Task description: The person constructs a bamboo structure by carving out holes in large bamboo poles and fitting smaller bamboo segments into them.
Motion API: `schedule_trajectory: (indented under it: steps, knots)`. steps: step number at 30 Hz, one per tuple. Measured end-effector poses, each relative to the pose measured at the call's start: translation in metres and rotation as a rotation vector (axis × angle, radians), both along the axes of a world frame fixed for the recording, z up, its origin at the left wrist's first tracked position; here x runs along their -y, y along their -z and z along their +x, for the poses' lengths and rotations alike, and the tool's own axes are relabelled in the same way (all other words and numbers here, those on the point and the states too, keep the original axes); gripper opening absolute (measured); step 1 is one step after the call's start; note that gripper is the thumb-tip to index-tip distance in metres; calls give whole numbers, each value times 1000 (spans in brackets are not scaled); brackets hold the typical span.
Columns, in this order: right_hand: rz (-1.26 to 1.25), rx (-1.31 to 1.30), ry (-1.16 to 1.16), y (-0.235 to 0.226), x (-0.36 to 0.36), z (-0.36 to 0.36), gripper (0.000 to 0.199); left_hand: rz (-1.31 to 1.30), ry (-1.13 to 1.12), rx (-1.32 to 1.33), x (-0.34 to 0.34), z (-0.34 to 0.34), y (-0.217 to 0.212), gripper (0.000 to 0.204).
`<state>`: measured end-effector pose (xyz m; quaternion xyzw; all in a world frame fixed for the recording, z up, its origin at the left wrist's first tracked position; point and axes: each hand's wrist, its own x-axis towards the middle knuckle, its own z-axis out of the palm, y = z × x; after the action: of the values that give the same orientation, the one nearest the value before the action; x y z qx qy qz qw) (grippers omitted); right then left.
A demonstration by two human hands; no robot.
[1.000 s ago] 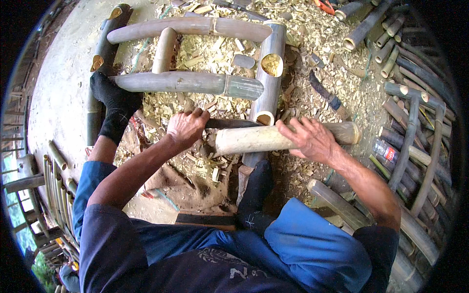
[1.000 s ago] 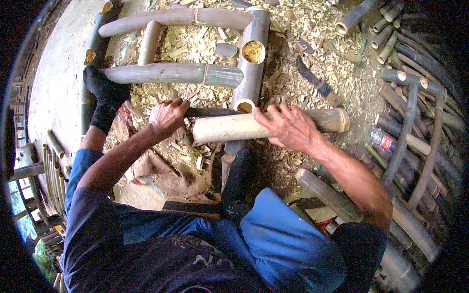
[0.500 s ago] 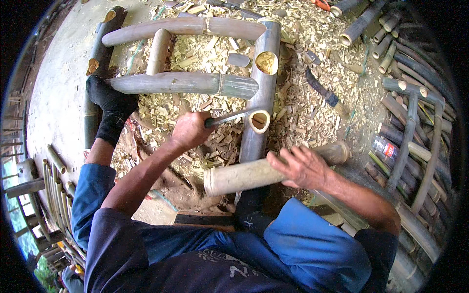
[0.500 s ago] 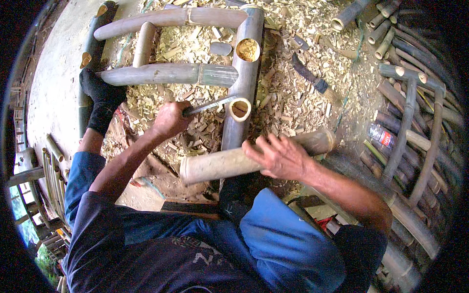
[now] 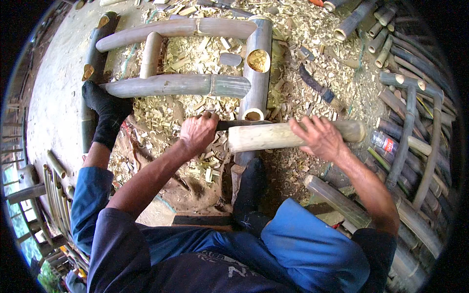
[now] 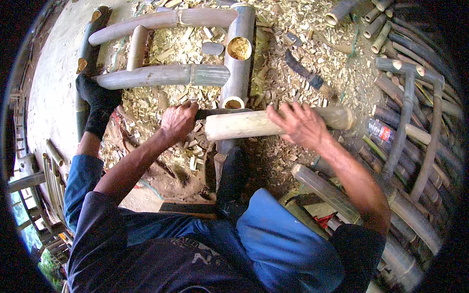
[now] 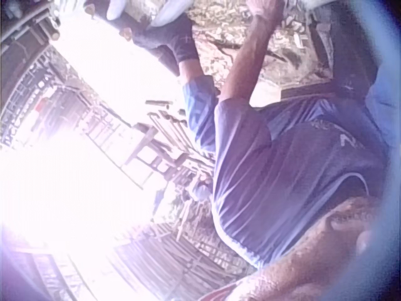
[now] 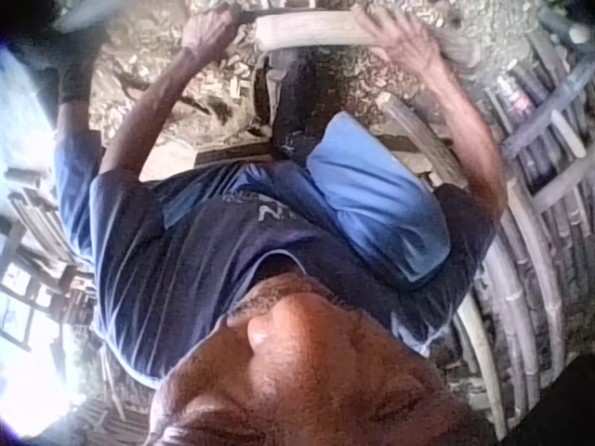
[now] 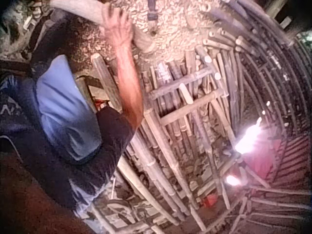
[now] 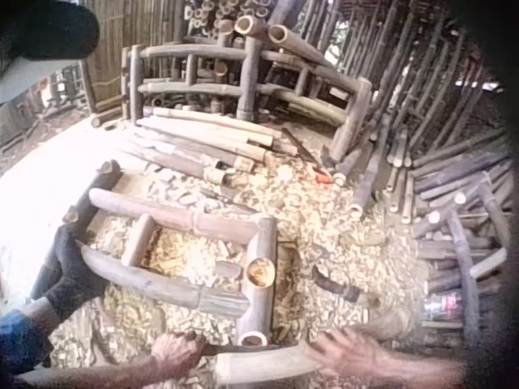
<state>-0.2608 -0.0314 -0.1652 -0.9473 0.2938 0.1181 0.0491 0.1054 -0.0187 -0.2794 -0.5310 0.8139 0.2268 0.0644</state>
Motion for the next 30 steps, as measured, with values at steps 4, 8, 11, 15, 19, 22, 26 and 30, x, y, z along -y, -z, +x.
schedule_trajectory:
  steps: [4,8,11,15,19,22,26,30]
  knots:
    - [4,174,200,6,11,-55,88,261,-162,-318,20,9,6,18]
    - [59,386,833,-4,21,-48,77,282,-625,-699,19,20,2,19]
    - [113,465,1116,19,39,-61,70,38,-750,-852,17,19,0,21]
    - [71,587,1244,47,54,-126,64,-4,-844,-818,4,22,-21,23]
    - [-141,292,1505,47,48,-174,71,-29,-796,-814,-11,28,-20,23]
    - [-40,111,1448,80,18,-232,79,272,-939,-956,-10,-4,-39,34]
    - [88,-40,1418,58,26,-175,84,506,-884,-1109,-15,-37,-57,43]
    - [390,552,1300,38,7,-66,80,638,-851,-1389,-16,-87,-67,42]
